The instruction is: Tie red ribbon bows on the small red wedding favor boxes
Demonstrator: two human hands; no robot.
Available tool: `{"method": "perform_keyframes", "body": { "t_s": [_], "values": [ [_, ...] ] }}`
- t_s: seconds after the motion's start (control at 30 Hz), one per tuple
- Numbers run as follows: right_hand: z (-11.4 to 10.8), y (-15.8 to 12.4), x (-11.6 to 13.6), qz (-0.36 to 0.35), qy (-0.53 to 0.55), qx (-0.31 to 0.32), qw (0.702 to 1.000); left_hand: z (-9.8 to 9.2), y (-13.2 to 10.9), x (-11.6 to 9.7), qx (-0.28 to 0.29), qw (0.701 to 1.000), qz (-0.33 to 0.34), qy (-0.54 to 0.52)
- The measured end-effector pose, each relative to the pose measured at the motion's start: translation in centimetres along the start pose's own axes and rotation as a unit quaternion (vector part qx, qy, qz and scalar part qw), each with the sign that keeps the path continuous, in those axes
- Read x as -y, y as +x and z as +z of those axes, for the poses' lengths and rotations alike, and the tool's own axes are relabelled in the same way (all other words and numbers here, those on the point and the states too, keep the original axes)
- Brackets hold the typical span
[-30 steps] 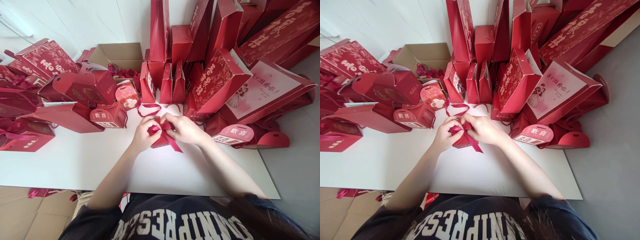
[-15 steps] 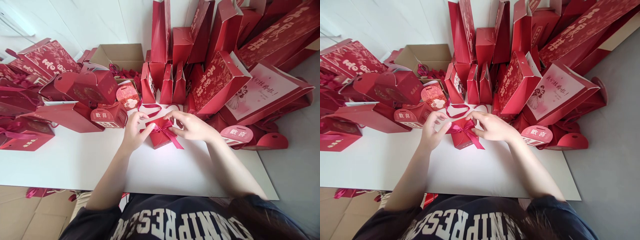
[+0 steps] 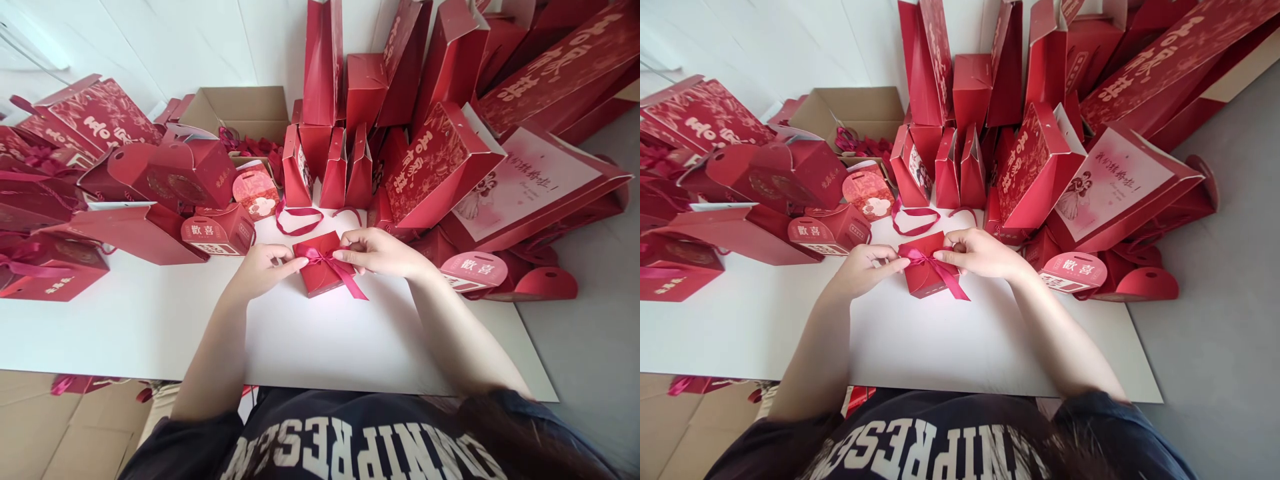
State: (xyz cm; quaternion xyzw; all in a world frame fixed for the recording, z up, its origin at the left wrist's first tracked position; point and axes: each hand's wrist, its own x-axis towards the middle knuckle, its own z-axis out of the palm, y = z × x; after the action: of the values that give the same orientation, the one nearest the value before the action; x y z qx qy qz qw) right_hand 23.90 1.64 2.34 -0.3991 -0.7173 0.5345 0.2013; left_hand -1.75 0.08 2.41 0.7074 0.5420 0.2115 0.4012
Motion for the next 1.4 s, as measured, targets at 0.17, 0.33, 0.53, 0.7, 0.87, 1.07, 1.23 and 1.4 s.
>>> {"method": "perform_keyframes", "body": {
  "t_s": [0.17, 0.33, 0.53, 0.7, 0.87, 1.07, 1.23, 1.4],
  "values": [
    [-0.1, 0.2, -0.7, -0.009, 0.005, -0.001, 1.000, -0.1, 0.0, 0.1, 0.104, 0.987, -0.054, -0.107],
    [-0.1, 0.3, -0.9, -0.008, 0.011, 0.014, 1.000, 0.0, 0.2, 0.2, 0.122, 0.966, -0.120, -0.191],
    [-0.3, 0.2, -0.6, -0.012, 0.008, 0.017, 1.000, 0.5, 0.8, 0.8, 0.152, 0.949, -0.159, -0.224],
    [-0.4, 0.1, -0.7, -0.008, 0.023, 0.012, 1.000, 0.7, 1.0, 1.0, 0.153, 0.949, -0.124, -0.246],
    [-0.5, 0.0, -0.8, -0.010, 0.026, 0.016, 0.999, 0.8, 1.1, 1.3, 0.137, 0.956, -0.113, -0.235],
    [-0.5, 0.1, -1.1, -0.013, 0.049, 0.022, 0.998, 0.9, 1.1, 1.7, 0.130, 0.962, -0.077, -0.226],
    [-0.4, 0.4, -1.4, -0.031, 0.072, 0.014, 0.997, 1.1, 1.1, 1.7, 0.117, 0.965, -0.064, -0.227],
    [-0.4, 0.4, -1.4, -0.026, 0.073, 0.011, 0.997, 1.2, 1.2, 2.0, 0.107, 0.966, -0.052, -0.230]
  ]
}}
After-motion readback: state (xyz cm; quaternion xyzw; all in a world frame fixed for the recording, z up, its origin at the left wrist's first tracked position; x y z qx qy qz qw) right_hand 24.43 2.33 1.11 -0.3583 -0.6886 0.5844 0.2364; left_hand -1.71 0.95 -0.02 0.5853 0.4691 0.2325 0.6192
